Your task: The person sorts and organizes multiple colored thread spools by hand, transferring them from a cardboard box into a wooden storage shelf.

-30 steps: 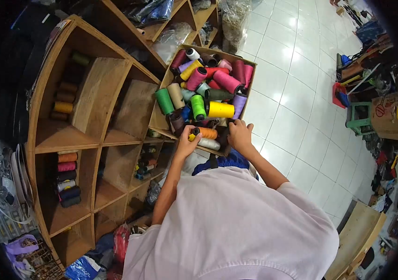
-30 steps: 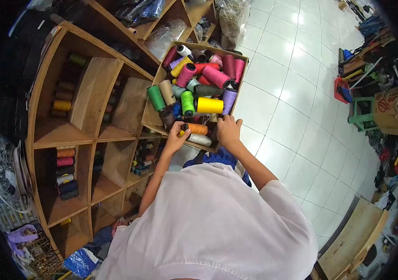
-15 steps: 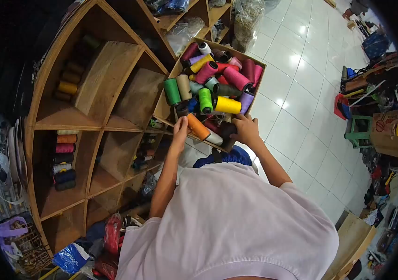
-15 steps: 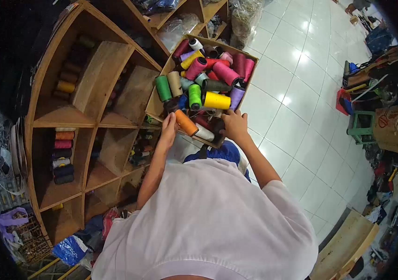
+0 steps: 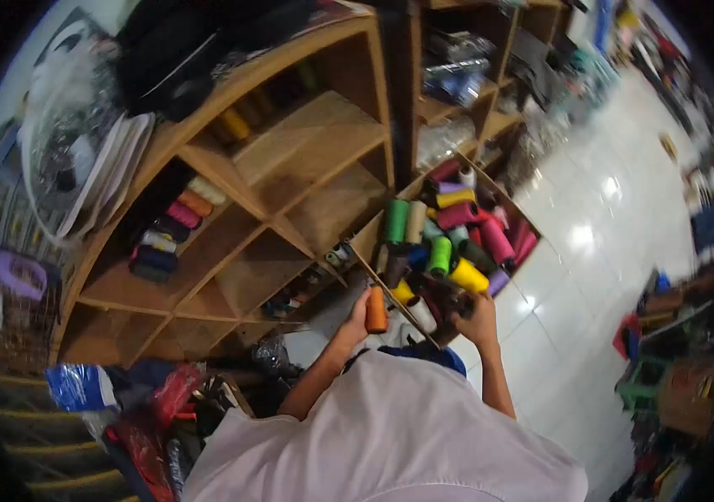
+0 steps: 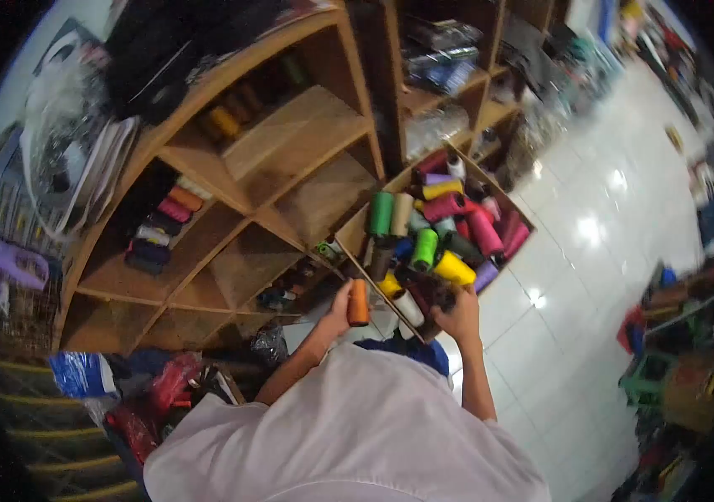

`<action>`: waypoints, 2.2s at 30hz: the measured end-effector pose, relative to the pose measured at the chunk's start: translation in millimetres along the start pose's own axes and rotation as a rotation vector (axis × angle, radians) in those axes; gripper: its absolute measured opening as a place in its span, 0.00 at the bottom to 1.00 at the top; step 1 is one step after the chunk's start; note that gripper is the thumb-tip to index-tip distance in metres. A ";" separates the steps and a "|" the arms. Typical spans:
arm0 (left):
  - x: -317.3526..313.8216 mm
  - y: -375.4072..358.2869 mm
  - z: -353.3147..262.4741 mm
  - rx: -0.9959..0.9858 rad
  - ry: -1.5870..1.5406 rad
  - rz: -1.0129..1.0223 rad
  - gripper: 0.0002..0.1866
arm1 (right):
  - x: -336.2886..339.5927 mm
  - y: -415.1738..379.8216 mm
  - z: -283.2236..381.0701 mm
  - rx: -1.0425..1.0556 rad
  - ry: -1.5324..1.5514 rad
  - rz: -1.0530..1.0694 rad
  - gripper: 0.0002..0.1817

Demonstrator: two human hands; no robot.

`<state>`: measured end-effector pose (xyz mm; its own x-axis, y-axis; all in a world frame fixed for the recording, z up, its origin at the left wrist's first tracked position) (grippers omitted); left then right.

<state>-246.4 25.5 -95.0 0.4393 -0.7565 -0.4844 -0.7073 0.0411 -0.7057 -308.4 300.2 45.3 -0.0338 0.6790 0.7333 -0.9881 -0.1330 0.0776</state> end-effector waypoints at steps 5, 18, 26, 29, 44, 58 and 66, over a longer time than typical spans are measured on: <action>-0.2 -71.9 -10.2 -0.221 -0.044 0.097 0.19 | -14.1 26.7 26.2 -0.123 0.432 0.100 0.27; 105.9 -117.5 -83.8 -0.502 0.277 -0.070 0.25 | -161.7 -14.1 130.3 -1.082 1.618 0.526 0.33; 178.8 -216.5 -167.6 -0.960 0.250 -0.308 0.27 | -230.4 -28.2 174.4 -1.068 1.564 0.736 0.34; 199.4 -255.3 -203.9 -1.256 0.340 -0.432 0.29 | -229.4 -35.9 230.7 -0.918 1.586 0.834 0.32; 171.8 -287.6 -332.7 -1.537 0.583 -0.657 0.23 | -198.6 36.2 459.1 0.626 0.696 0.267 0.33; 181.2 -251.7 -365.2 -1.650 0.934 -1.153 0.25 | -270.7 108.8 508.9 0.819 0.699 0.328 0.27; 175.6 -253.8 -357.9 -1.679 0.688 -1.234 0.22 | -303.7 120.2 500.3 0.746 0.689 0.532 0.28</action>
<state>-187.9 -351.5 184.1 0.9790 -0.0154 0.2034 -0.1623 -0.6630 0.7308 -341.7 -283.3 169.9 -0.7229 0.6294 0.2852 -0.4969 -0.7602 0.4185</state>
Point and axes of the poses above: each hand's wrist, its own y-axis towards the middle knuckle, its own x-axis out of the back of the hand, z = x × y, the point moved 7 cm from there along y, towards the middle knuckle, and after that the axes turned 5 degrees about -x, right-handed, at the moved point
